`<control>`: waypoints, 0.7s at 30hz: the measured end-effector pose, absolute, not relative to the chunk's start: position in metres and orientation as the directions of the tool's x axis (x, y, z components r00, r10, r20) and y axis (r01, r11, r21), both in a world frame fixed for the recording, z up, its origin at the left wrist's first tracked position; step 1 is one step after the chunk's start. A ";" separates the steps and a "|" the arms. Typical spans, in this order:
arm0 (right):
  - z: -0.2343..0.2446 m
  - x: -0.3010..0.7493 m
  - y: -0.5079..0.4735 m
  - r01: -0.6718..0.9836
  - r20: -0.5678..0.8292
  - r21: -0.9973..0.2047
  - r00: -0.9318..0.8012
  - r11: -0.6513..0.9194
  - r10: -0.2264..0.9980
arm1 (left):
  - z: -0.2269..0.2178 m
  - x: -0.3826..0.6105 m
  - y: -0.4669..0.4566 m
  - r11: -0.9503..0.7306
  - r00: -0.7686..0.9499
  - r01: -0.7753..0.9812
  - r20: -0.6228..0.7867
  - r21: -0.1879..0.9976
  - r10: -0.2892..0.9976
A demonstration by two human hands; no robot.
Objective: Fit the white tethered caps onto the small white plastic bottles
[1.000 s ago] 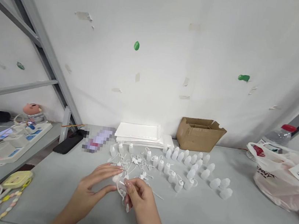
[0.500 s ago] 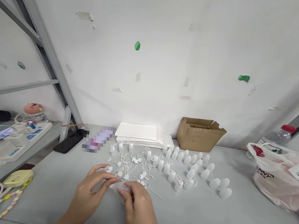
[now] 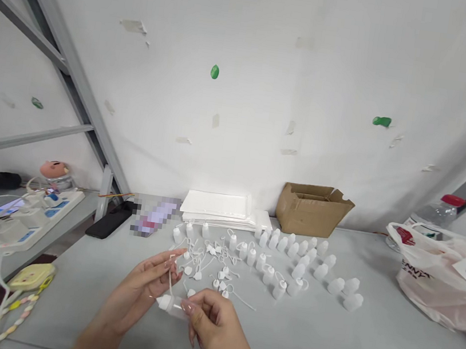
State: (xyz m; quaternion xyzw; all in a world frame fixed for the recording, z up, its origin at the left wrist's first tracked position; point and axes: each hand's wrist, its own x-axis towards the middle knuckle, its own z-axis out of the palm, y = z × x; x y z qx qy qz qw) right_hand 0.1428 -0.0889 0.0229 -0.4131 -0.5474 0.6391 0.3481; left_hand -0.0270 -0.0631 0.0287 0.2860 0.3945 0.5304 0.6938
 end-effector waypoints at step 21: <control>0.025 0.137 -0.098 -0.035 -0.034 -0.999 -0.022 -0.035 0.999 | 0.030 -0.006 -0.075 0.011 -0.167 -0.501 -0.109 0.865 0.980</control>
